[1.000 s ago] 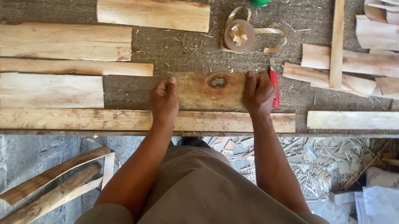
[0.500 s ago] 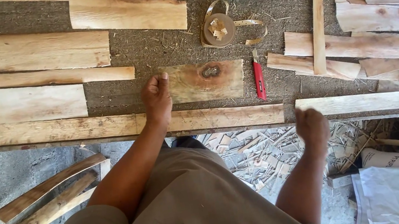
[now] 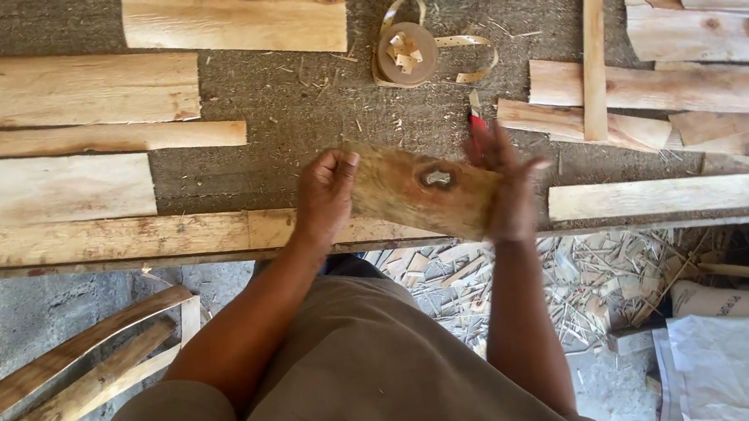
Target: The person is applying thin strips of wood veneer to a larger wooden panel using adhesive tape.
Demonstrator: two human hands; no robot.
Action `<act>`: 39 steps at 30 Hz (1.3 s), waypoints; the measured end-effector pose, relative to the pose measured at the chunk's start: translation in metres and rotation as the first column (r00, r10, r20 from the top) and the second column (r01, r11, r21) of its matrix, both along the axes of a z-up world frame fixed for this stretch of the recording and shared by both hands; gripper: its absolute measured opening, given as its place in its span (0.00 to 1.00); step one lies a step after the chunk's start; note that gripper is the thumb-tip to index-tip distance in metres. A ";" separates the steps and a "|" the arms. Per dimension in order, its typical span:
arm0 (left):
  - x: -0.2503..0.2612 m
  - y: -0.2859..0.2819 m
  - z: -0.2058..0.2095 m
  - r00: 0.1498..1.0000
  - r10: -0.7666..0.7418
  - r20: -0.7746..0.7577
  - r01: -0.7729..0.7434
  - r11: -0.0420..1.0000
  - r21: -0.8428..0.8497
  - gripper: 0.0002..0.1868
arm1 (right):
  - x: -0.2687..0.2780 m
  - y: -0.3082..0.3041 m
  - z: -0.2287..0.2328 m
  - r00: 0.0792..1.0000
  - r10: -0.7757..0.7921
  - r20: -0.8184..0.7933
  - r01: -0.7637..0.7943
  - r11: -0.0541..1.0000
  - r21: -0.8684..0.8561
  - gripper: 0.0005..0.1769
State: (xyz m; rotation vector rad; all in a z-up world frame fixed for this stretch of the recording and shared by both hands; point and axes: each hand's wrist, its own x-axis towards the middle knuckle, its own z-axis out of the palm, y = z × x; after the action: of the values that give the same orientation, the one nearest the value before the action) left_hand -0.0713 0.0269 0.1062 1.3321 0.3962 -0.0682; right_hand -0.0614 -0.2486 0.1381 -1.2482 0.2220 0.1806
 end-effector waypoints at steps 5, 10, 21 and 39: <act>-0.008 0.040 -0.019 0.997 0.036 0.065 -0.036 0.999 -0.015 0.14 | 0.015 0.057 0.004 0.997 0.078 0.028 -0.081 0.991 0.110 0.63; -0.011 0.092 -0.030 0.991 0.104 0.079 -0.104 0.995 -0.010 0.15 | 0.029 0.107 0.017 0.984 0.150 0.098 -0.139 0.984 -0.113 0.58; 0.020 0.255 -0.048 0.948 0.314 -0.041 -0.312 0.948 0.054 0.12 | 0.074 0.257 0.041 0.433 0.901 0.028 -0.041 0.050 -0.998 0.53; 0.061 0.499 -0.072 0.894 0.424 0.141 -0.352 0.474 0.807 0.10 | 0.179 0.511 -0.001 0.442 0.897 0.030 -0.014 0.040 -0.999 0.51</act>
State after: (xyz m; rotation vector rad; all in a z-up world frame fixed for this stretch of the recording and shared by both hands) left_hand -0.0108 0.5259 0.0342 2.1415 0.8697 0.5290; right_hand 0.1175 0.2624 0.1372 -2.5651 -1.1563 0.1962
